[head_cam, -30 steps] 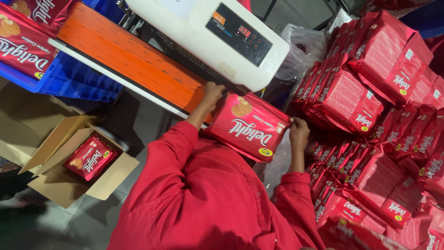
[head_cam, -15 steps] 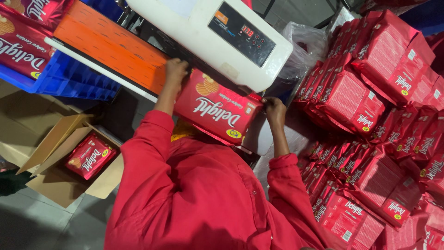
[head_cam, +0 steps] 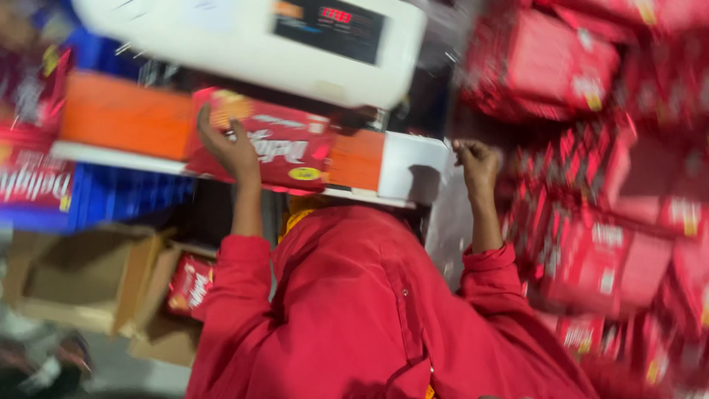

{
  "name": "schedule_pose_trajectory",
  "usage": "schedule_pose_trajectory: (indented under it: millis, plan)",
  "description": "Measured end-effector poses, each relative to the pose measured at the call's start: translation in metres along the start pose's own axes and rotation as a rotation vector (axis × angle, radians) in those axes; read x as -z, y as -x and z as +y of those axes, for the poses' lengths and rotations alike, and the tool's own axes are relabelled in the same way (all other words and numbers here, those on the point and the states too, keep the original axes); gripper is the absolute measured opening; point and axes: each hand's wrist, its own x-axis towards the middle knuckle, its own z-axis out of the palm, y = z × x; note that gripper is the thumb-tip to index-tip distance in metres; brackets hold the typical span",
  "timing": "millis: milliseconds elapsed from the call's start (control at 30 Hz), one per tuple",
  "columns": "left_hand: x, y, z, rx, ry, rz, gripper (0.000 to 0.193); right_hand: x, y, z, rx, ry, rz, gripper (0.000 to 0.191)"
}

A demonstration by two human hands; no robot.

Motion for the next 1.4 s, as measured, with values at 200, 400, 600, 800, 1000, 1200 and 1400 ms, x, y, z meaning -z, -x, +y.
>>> schedule_pose_trajectory:
  millis: [200,400,600,800,1000,1200,1400]
  plan:
    - [-0.066,0.060,0.072,-0.191,0.166,-0.374,0.053,0.064,0.117,-0.054,0.059,0.072,0.327,0.010]
    - [-0.092,0.079,0.143,-0.245,0.264,-0.535,0.050,0.115,0.211,-0.104,0.182,0.549,0.299,0.008]
    - [-0.076,0.081,0.151,-0.350,0.227,-0.541,0.048,0.180,0.291,-0.088,-0.273,0.777,-0.009,0.030]
    - [-0.079,0.084,0.134,-0.267,0.268,-0.573,0.047,0.140,0.327,-0.033,-0.541,1.290,-0.063,0.069]
    - [-0.093,0.093,0.119,-0.355,0.181,-0.570,0.046,0.096,0.321,0.023,-0.087,1.108,0.468,0.042]
    - [-0.111,0.120,0.102,-0.382,0.224,-0.588,0.050,0.102,0.286,0.051,0.238,0.908,0.594,0.016]
    - [-0.104,0.157,0.107,-0.367,0.312,-0.929,0.070,0.125,0.257,0.036,0.431,0.913,0.479,0.015]
